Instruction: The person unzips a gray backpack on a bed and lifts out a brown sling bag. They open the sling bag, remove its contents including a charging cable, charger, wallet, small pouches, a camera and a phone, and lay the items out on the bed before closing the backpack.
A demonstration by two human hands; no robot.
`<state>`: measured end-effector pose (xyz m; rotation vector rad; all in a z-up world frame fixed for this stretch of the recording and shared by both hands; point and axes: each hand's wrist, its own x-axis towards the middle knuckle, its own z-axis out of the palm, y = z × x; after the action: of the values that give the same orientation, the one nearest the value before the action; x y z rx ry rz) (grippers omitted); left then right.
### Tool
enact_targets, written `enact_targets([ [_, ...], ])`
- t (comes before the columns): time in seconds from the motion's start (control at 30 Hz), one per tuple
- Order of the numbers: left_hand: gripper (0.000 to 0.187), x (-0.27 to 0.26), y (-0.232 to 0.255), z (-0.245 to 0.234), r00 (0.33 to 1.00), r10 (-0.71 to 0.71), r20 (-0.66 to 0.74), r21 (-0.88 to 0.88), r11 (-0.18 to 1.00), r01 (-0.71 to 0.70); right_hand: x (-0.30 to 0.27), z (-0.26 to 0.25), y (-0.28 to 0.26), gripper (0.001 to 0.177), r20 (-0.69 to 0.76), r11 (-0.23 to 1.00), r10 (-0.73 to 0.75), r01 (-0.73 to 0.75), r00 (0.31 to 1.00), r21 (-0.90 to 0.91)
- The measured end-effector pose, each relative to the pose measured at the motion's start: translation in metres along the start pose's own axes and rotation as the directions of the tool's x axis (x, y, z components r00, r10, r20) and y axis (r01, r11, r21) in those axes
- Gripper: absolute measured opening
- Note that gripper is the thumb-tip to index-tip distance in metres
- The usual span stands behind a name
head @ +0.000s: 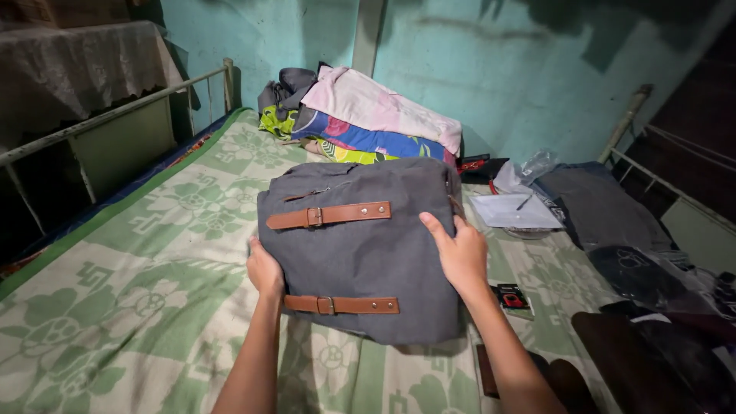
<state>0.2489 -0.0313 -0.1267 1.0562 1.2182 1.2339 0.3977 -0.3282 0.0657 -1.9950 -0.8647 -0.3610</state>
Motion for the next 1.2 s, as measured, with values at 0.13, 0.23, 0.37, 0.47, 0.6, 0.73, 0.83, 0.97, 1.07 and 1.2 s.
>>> enact_targets([
  [0.13,0.071,0.012,0.011,0.007,0.999,-0.032,-0.009,-0.072,0.997,0.031,0.009,0.002,0.008,0.061,-0.060,0.987,-0.090,0.096,0.994,0.125],
  [0.23,0.071,0.022,0.035,0.001,0.990,0.125,-0.066,0.161,0.980,-0.113,0.021,0.004,0.028,0.059,-0.054,0.979,-0.012,0.023,0.998,0.203],
  [0.37,0.076,0.032,0.097,-0.031,0.953,0.301,-0.021,0.376,0.886,-0.271,0.036,0.030,0.055,0.070,-0.050,0.975,0.069,-0.057,0.996,0.213],
  [0.47,0.076,0.035,0.153,-0.080,0.946,0.316,-0.077,0.469,0.848,-0.245,0.032,0.070,0.054,0.079,0.043,0.969,0.122,-0.129,0.992,0.210],
  [0.6,0.072,0.049,0.209,-0.149,0.886,0.452,-0.101,0.621,0.725,-0.299,0.011,0.136,0.019,0.078,0.248,0.909,0.175,-0.253,0.953,0.331],
  [0.73,0.074,0.084,0.235,-0.197,0.883,0.463,-0.077,0.763,0.598,-0.247,-0.030,0.177,-0.032,0.068,0.514,0.656,0.183,-0.494,0.838,0.571],
  [0.83,0.075,0.113,0.226,-0.217,0.878,0.473,-0.070,0.833,0.511,-0.209,-0.057,0.196,-0.055,0.063,0.614,0.567,0.150,-0.576,0.775,0.589],
  [0.97,0.075,0.146,0.191,-0.238,0.901,0.427,-0.081,0.864,0.480,-0.150,-0.082,0.223,-0.062,0.058,0.708,0.471,0.015,-0.629,0.706,0.618],
  [1.07,0.076,0.163,0.154,-0.240,0.897,0.442,-0.028,0.889,0.421,-0.179,-0.095,0.243,-0.053,0.058,0.745,0.546,-0.040,-0.610,0.665,0.574],
  [1.2,0.078,0.193,0.146,-0.223,0.932,0.360,0.038,0.911,0.370,-0.180,-0.088,0.259,-0.044,0.069,0.767,0.776,0.036,-0.502,0.640,0.383],
])
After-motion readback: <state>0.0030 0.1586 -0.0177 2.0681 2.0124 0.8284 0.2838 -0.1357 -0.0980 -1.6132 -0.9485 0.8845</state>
